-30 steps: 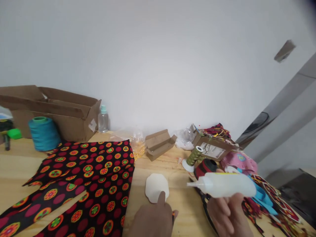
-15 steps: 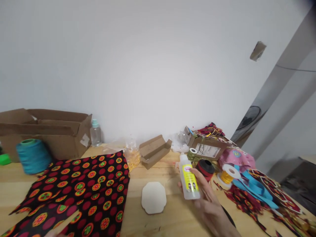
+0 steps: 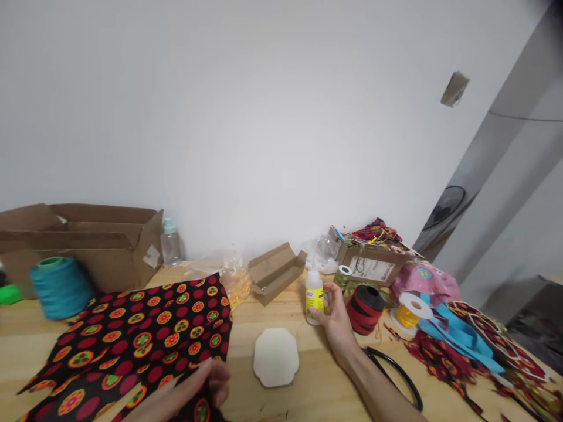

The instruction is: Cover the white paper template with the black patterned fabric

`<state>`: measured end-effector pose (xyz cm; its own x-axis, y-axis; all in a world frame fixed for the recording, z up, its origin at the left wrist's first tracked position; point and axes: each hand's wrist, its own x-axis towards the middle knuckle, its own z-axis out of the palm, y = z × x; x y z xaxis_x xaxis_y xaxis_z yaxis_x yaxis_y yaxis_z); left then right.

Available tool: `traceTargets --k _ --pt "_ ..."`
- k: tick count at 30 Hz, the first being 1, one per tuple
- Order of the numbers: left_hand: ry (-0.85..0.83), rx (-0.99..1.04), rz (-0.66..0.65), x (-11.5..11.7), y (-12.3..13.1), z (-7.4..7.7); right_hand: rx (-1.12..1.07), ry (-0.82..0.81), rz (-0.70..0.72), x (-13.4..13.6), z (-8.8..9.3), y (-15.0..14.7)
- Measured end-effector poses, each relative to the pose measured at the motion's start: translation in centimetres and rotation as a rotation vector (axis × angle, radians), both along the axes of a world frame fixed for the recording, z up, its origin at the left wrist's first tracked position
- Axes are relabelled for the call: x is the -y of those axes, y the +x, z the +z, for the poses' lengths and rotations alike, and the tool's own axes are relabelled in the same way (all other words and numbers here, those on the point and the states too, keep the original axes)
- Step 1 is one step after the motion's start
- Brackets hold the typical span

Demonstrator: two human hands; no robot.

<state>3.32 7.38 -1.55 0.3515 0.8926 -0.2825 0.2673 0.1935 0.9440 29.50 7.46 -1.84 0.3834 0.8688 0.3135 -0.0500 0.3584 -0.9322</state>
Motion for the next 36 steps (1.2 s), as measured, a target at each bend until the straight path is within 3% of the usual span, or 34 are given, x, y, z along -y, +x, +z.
traceTargets --k 3,7,10,14,19,22,25,26,28,30,31,34,36 --pt "-0.155 0.163 -0.002 -0.1 1.2 1.9 -0.018 -0.001 -0.009 -0.1 -0.2 0.1" --pt "-0.239 0.23 0.02 1.1 1.7 4.9 -0.014 -0.036 -0.024 0.2 -0.5 0.3" --pt "-0.342 0.277 0.052 2.0 1.7 6.0 0.016 -0.08 -0.037 0.4 -0.6 0.7" --pt "-0.388 0.508 -0.038 2.2 1.7 5.6 0.04 -0.129 -0.026 0.2 -0.7 1.1" --pt "-0.35 0.699 -0.125 0.8 1.1 3.7 -0.029 -0.162 -0.022 0.8 0.1 1.5" --pt "-0.377 0.728 -0.156 -0.1 0.5 2.3 -0.087 -0.174 -0.105 3.1 1.0 1.2" --pt "-0.404 0.832 -0.328 -0.4 0.8 1.4 -0.156 -0.118 -0.232 6.3 1.4 -1.6" --pt "-0.423 0.876 -0.392 -0.2 1.1 1.4 -0.168 -0.165 -0.131 7.2 1.2 -3.1" --pt "-0.472 0.943 -0.456 0.5 1.9 1.9 -0.296 -0.273 0.202 8.4 0.6 -6.1" --pt "-0.473 0.948 -0.384 1.5 2.3 2.7 -0.399 -0.339 0.508 8.6 -0.1 -8.1" --pt "-0.435 0.909 -0.312 2.0 2.3 3.0 -0.383 -0.381 0.568 8.6 -0.2 -8.6" --pt "-0.315 0.697 -0.115 3.3 1.2 3.1 -0.285 -0.442 0.429 7.9 0.1 -7.9" --pt "-0.247 0.569 -0.051 3.8 0.2 2.5 -0.242 -0.447 0.348 7.5 0.8 -6.9"
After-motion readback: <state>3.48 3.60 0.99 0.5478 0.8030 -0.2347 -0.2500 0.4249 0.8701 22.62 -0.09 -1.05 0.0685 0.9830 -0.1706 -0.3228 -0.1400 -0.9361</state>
